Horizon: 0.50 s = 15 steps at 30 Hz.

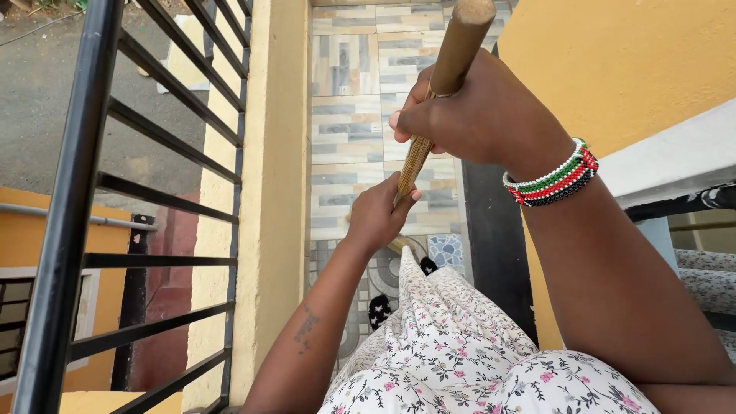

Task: The person sweeps a tiled balcony floor with a broom, moving a doormat, sandals, and a dustpan to reach different areas. They continue sweeping debris across the floor toward the balcony railing.

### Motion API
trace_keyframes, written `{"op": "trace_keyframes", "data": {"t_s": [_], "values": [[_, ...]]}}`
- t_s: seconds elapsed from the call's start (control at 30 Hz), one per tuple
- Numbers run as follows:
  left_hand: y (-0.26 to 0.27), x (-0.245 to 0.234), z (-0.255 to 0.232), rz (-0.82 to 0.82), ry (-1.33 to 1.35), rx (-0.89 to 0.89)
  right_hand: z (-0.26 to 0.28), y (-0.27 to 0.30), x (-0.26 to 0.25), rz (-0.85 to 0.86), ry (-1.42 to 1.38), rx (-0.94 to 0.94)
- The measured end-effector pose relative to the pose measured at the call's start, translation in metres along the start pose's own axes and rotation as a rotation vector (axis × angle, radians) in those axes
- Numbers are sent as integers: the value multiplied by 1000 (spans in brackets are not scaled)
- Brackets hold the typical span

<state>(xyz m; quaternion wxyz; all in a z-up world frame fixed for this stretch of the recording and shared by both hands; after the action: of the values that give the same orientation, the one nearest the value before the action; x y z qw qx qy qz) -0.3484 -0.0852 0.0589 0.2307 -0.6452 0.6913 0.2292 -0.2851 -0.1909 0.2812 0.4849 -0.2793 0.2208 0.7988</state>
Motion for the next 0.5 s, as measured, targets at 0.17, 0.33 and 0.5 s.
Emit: {"op": "trace_keyframes", "data": {"t_s": [0.17, 0.33, 0.5], "values": [[31, -36, -3, -6, -19, 12, 38, 30, 15, -47, -9, -101], [34, -59, 23, -31, 102, 85, 69, 52, 40, -91, 218, -286], [33, -39, 102, -48, 347, 102, 49, 44, 106, 81, 86, -530]]}}
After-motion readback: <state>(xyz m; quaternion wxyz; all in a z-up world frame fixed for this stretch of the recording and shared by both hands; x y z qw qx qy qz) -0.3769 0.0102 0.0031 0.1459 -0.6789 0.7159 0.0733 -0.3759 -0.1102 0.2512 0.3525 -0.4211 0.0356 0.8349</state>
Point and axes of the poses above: each hand's wrist, its own y-axis away from the middle knuckle, its own x-axis out of the palm, z = x × y, the point moved 4 cm from there along -y, towards the middle knuckle
